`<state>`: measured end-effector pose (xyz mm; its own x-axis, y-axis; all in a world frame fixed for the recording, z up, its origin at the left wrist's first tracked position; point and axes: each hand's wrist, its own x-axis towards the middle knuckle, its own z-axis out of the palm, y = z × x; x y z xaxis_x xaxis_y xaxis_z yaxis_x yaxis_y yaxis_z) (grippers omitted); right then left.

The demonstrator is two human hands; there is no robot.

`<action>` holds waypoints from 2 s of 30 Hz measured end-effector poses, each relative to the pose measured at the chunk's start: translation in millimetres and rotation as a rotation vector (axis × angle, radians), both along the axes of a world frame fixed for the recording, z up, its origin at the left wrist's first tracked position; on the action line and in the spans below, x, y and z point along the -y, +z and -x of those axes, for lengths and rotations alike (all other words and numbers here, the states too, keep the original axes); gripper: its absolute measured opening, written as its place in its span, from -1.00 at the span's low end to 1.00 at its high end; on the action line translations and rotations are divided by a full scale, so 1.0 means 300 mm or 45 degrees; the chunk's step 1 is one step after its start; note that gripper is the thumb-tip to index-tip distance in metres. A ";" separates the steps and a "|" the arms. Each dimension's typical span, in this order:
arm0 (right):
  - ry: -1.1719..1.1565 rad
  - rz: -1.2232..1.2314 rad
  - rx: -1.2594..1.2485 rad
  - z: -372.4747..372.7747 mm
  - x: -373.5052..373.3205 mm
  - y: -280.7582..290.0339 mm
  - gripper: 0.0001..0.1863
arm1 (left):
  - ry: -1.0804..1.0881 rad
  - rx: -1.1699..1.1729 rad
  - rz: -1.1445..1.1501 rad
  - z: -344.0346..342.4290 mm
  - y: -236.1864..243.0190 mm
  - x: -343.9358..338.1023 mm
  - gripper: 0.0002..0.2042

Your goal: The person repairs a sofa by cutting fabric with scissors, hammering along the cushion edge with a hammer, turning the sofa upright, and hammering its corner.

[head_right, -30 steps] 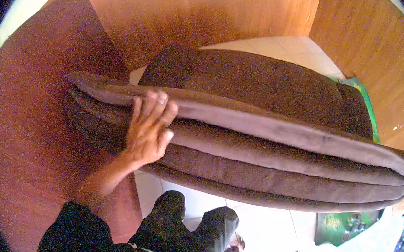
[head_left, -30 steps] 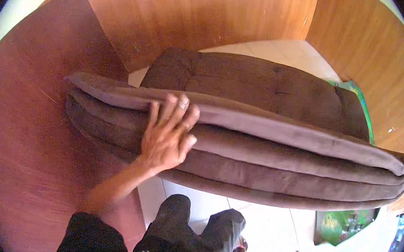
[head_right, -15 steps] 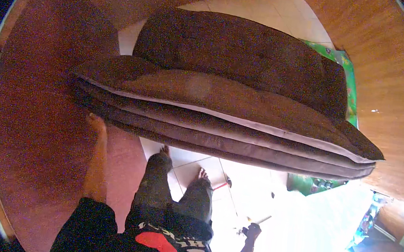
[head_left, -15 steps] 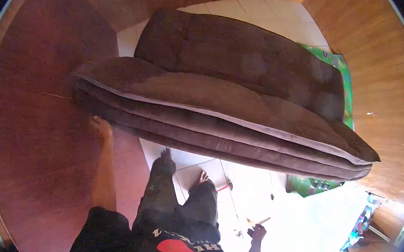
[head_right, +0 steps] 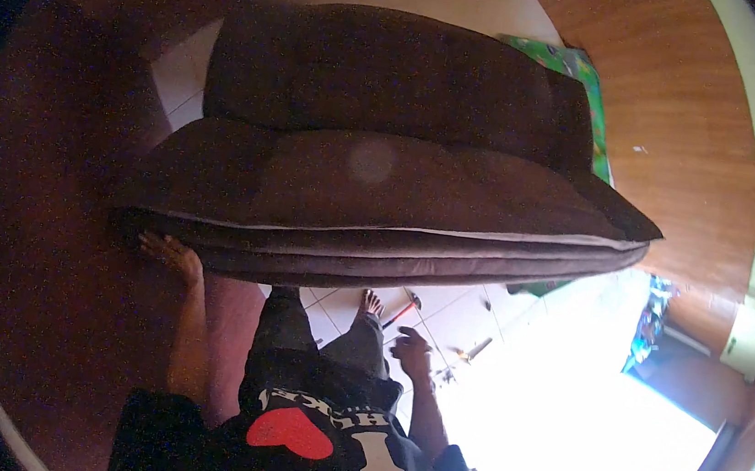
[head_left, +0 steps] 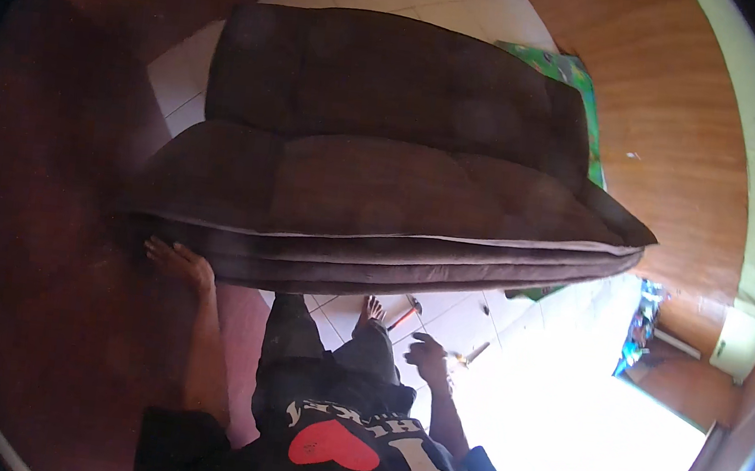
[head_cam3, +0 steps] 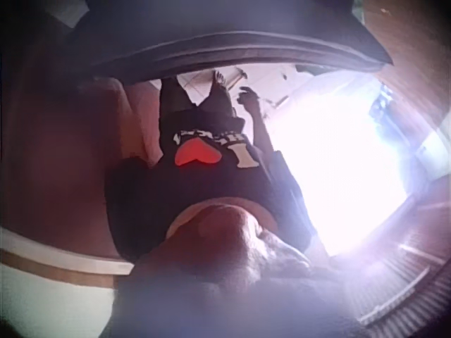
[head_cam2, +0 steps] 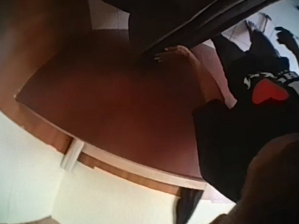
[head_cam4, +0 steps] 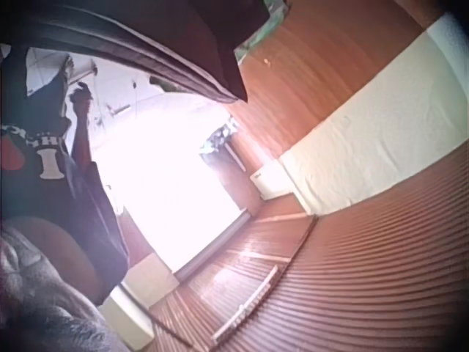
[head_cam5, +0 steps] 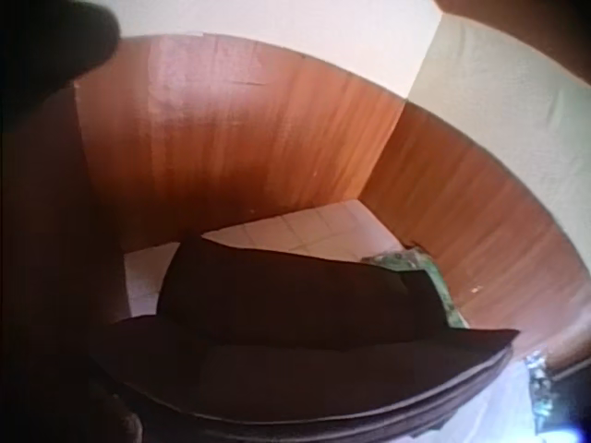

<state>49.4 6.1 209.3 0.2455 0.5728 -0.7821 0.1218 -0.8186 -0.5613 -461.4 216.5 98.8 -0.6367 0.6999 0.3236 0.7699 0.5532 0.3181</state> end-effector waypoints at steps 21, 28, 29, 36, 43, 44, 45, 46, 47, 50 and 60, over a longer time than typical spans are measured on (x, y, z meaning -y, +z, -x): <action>0.413 -0.050 0.173 0.018 0.094 -0.035 -0.53 | 0.091 0.392 -0.250 -0.022 0.101 0.087 -0.53; 0.401 0.150 0.089 -0.026 -0.088 -0.108 -0.58 | 0.327 1.031 -0.337 0.096 0.124 0.108 -0.57; 0.508 0.109 0.100 -0.054 -0.110 -0.121 -0.57 | 0.257 0.880 -0.380 0.113 0.116 0.086 -0.60; 0.410 0.302 0.064 0.012 -0.289 0.014 -0.57 | 0.385 0.886 -0.380 0.056 0.156 0.106 -0.75; 0.769 0.191 0.100 0.117 -0.427 0.085 -0.70 | 0.424 1.040 -0.234 0.103 0.153 0.119 -0.72; 0.882 0.175 0.114 0.201 -0.470 0.121 -0.70 | 0.416 1.069 -0.308 0.111 0.156 0.131 -0.72; 1.041 0.193 0.152 0.282 -0.531 0.144 -0.72 | 0.402 1.102 -0.387 0.112 0.161 0.136 -0.72; 1.140 -0.051 0.136 0.279 -0.565 0.128 -0.72 | 0.393 1.134 -0.407 0.093 0.158 0.099 -0.72; 1.513 -0.089 0.254 0.371 -0.655 0.118 -0.69 | 0.408 1.295 -0.459 0.108 0.150 0.105 -0.72; 1.828 -0.519 0.306 0.743 -0.865 0.211 -0.71 | 0.406 1.451 -0.474 0.126 0.176 0.119 -0.72; 2.042 -0.897 0.017 1.482 -1.119 0.192 -0.70 | 0.118 1.285 -0.057 0.179 0.211 0.122 -0.60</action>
<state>-395.3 341.9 266.8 -0.8494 0.4326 -0.3024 0.5016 0.4833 -0.7175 -515.2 179.8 162.1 -0.6786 0.6341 -0.3707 0.0846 0.5688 0.8181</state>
